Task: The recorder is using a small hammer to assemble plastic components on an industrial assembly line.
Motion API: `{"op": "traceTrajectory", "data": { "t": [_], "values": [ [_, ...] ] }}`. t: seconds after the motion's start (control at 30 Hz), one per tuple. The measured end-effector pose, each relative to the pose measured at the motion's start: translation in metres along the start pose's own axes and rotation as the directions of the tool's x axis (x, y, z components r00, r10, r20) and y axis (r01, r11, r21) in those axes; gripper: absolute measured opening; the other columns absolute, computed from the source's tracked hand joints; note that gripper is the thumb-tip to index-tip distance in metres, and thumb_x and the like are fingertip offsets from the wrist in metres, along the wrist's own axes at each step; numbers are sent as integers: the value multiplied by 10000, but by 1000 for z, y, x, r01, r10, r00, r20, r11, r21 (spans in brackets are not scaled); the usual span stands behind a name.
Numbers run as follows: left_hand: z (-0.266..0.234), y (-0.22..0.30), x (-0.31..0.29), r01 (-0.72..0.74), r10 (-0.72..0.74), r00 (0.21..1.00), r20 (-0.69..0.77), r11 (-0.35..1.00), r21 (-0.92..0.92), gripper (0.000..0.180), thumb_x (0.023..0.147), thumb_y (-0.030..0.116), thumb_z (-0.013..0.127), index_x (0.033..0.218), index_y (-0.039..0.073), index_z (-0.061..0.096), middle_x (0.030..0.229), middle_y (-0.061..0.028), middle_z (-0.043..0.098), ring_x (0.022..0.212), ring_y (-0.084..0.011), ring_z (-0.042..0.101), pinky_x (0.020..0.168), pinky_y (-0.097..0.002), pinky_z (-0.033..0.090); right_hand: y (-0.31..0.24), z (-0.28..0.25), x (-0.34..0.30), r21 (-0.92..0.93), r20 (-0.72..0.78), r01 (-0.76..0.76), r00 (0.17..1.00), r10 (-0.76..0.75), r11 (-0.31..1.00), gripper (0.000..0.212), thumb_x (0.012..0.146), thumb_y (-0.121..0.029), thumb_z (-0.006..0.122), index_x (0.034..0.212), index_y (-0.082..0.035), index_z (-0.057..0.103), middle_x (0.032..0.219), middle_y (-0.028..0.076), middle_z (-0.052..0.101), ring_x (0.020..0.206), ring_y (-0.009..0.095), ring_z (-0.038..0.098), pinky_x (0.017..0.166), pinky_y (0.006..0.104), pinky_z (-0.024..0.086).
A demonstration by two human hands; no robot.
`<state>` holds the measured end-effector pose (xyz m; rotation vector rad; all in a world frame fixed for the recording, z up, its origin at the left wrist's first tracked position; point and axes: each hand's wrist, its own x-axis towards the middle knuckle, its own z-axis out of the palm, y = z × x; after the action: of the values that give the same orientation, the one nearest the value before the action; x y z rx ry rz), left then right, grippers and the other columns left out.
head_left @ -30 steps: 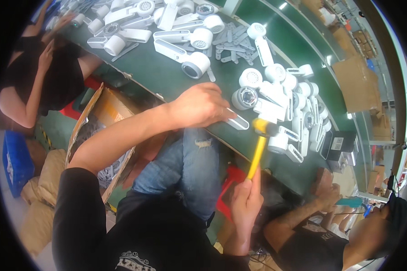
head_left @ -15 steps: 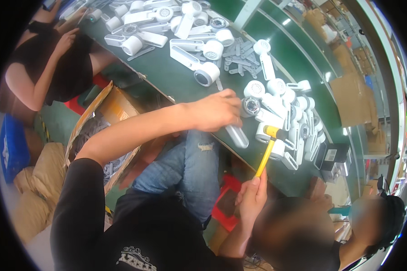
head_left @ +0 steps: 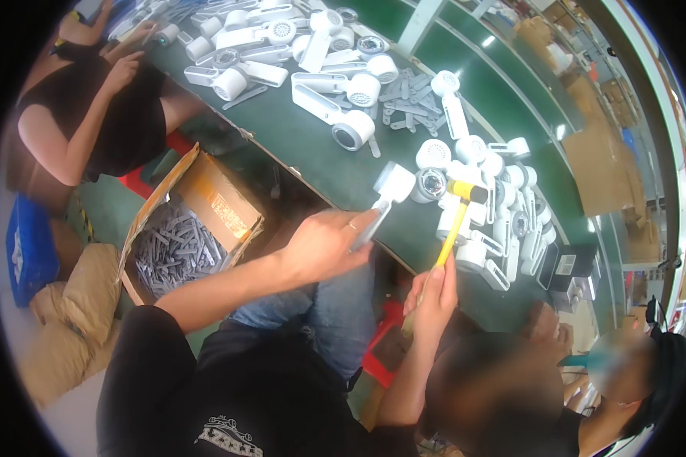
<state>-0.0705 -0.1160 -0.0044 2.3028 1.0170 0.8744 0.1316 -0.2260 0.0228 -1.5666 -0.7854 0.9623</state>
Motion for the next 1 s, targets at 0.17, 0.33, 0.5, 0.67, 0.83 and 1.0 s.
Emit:
{"op": "traceTrajectory", "data": {
  "t": [0.17,0.33,0.5,0.67,0.83,1.0],
  "values": [
    [-11,-30,0,98,-118,973,-197,989,-112,400,927,50,700,1326,32,687,1190,-209,739,996,-377,737,864,-419,610,6,7,41,-2,18,4,1000,-4,1000,507,1153,-214,409,1641,-88,360,715,-3,493,493,59,434,422,233,389],
    [-26,-48,-6,52,-77,974,-214,991,-120,334,954,82,724,1285,37,718,1197,-184,743,1074,-369,723,942,-428,588,27,8,58,76,58,12,998,-16,997,503,1153,-236,410,1636,-102,369,740,16,501,499,75,448,421,246,393],
    [-103,-97,7,-66,147,885,-441,979,194,338,921,-2,727,1255,48,730,1225,-157,754,1085,-349,741,930,-420,605,29,4,55,137,32,29,999,-33,990,519,1146,-241,415,1644,-110,351,736,23,488,473,79,432,415,246,393],
    [-204,-211,118,201,60,771,-634,921,333,286,1015,133,653,1288,98,734,1182,-196,744,1027,-395,729,855,-433,589,26,6,58,102,63,57,996,-64,993,505,1139,-215,403,1625,-82,380,699,24,488,467,79,441,411,246,397],
    [-264,-295,221,499,-112,697,-708,785,367,351,1028,317,615,1297,121,727,1083,-208,753,1012,-441,704,872,-546,553,29,3,53,74,2,-1,1000,1,997,500,1138,-205,408,1611,-45,390,679,29,516,462,83,470,402,250,412],
    [-319,-394,235,513,-278,805,-523,770,379,438,942,367,745,1216,27,742,1137,-230,757,1095,-415,711,947,-489,548,45,5,58,83,47,47,998,-51,995,491,1134,-227,454,1591,-52,419,674,20,543,472,74,492,410,248,433]
  ]
}}
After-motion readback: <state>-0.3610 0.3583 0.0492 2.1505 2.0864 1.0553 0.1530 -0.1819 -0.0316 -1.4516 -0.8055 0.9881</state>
